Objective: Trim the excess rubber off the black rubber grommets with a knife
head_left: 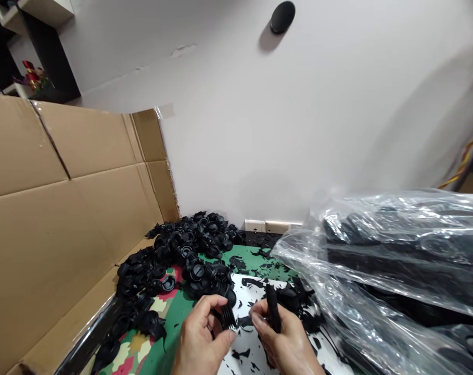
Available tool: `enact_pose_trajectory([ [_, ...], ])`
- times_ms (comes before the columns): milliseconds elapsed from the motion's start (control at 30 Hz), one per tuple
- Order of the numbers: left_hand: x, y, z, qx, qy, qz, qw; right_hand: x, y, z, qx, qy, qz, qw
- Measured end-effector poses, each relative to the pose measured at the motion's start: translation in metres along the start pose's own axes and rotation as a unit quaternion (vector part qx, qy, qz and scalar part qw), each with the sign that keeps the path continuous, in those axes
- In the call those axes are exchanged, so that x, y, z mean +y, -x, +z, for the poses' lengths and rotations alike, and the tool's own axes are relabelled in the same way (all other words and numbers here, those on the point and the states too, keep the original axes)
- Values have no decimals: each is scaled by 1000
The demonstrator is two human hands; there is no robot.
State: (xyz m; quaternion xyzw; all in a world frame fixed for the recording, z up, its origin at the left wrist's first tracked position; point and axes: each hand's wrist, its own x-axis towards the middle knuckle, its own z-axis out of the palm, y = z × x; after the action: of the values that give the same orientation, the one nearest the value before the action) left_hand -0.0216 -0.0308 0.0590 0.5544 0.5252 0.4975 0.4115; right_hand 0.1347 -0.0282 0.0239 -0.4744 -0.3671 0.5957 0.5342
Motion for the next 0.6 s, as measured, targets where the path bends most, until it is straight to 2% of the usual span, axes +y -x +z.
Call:
enact_pose_trajectory([
  [133, 0, 0, 0, 2, -8, 38, 999, 1, 2, 4, -3, -8, -13, 1000],
  [300, 6, 2, 4, -8, -16, 45, 999, 1, 4, 9, -16, 17, -29, 999],
  [467, 4, 2, 10, -63, 47, 0, 997, 5, 2, 11, -20, 39, -56, 997],
  [600, -3, 2, 11, -75, 114, -34, 990, 4, 3, 10, -20, 14, -17, 1000],
])
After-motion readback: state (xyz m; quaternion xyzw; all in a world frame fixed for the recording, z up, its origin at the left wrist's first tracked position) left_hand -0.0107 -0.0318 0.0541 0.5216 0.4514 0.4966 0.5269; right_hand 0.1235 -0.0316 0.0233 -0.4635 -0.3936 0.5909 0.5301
